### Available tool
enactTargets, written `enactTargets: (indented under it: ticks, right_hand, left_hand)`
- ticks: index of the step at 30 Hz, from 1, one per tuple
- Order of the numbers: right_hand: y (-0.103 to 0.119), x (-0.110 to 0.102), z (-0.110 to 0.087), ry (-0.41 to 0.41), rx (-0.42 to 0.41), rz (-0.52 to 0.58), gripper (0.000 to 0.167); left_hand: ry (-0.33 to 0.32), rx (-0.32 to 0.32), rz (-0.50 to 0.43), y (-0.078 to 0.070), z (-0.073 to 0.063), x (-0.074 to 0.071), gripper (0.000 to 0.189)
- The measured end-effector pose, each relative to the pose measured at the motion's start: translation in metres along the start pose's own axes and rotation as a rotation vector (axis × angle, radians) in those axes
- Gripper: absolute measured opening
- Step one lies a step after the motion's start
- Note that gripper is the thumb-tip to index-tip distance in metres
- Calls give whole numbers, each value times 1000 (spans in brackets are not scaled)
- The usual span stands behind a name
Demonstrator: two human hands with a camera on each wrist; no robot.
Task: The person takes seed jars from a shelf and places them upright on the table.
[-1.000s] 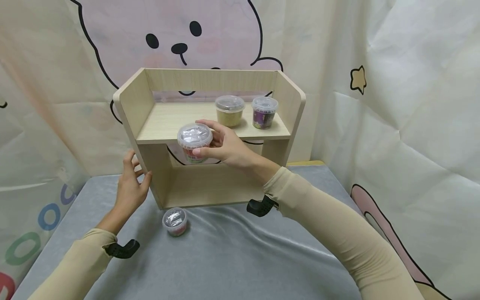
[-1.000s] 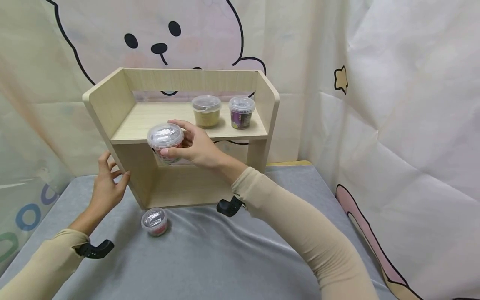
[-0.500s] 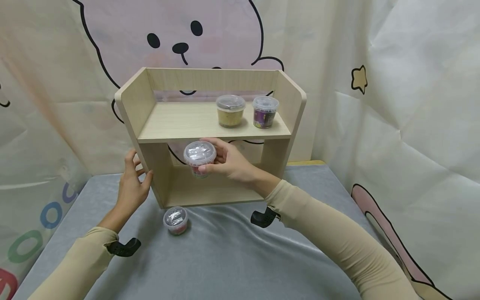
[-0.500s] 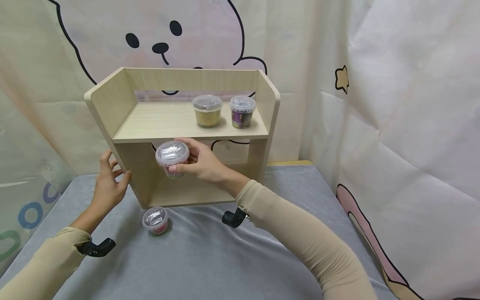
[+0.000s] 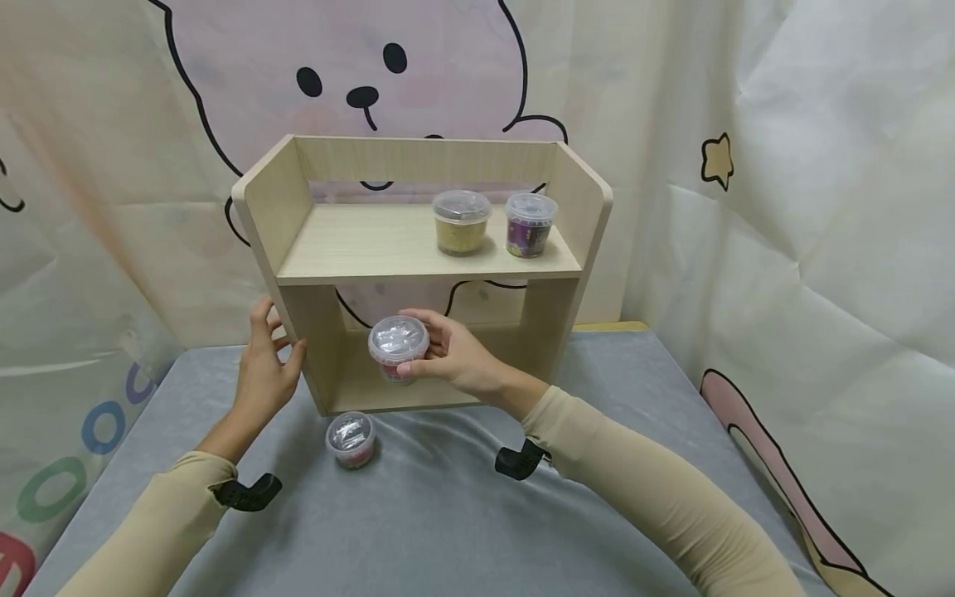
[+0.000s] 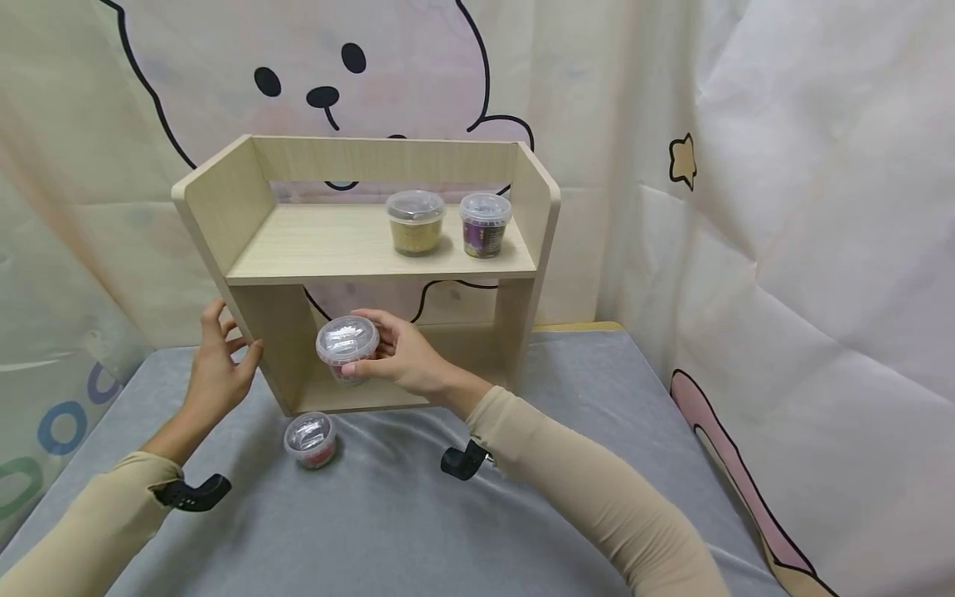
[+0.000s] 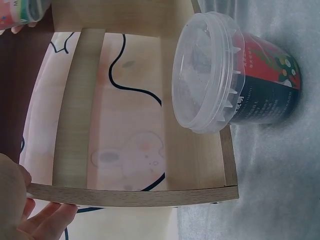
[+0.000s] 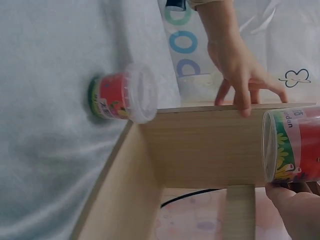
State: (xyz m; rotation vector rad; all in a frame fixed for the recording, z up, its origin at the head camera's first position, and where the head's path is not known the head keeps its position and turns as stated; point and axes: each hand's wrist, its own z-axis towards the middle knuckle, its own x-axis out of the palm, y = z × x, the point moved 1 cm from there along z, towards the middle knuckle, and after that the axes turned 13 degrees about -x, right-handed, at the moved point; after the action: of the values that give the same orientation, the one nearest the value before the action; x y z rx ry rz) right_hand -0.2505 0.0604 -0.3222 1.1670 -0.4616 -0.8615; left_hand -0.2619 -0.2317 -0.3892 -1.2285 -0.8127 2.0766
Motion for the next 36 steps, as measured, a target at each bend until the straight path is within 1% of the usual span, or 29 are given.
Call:
enactTargets:
  ticks: [7,14,19,23,30,32,36]
  right_hand:
    - [-19,4,-6,2,8,10,75]
    - [-37,8,-14,-10,38,17,76]
    - [-57,7,-21,-12,62,22,76]
    - [-72,7,-27,0,64,39,76]
    - [-93,10,-38,-34,106,78,78]
    - [-100,11,-41,-34,103,69,78]
    - [-116,14,-45,-9,95,18,79]
  left_hand:
    - [3,-10,3,0,1,0,79]
    - [8,-14,9,1,1,1,80]
    - [8,-15,5,1,1,1,79]
    - [4,-12,0,2,1,1,79]
    - [3,-13,-3,1,1,1,79]
    - [5,-14,-7,1,0,1,79]
    - [8,-19,-8,1,0,1,79]
